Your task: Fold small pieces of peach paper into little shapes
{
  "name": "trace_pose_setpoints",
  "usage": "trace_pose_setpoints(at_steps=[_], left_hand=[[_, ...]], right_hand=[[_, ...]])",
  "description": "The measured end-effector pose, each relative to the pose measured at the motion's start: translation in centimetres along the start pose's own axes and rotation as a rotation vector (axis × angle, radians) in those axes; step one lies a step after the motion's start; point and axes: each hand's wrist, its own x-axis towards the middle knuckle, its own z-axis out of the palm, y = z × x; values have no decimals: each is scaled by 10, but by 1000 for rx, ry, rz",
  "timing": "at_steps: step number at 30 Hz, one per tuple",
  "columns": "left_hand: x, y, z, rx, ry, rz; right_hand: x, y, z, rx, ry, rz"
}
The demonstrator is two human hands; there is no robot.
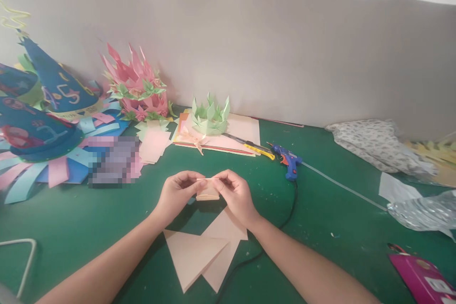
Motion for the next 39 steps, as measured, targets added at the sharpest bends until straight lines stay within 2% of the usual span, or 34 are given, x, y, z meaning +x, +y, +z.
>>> trace_pose_setpoints(at_steps=[6, 11, 16, 24, 31, 39], left_hand=[[-1, 6, 1, 14, -71, 10], [-1, 4, 2, 9, -49, -35], [0, 3, 2, -42, -3, -18], [0, 0, 1, -162, -56, -75], [-2, 2, 3, 12, -132, 20], [-5, 7, 1, -6, -197, 54]], right_hand=[[0, 0, 0, -29, 19, 4], [0, 0, 0, -59, 45, 28], [0, -1, 0, -59, 63, 33], [0, -1, 2, -90, 103, -25], [-2, 0, 1, -146, 12, -64], [-5, -1, 4, -184, -42, -84]])
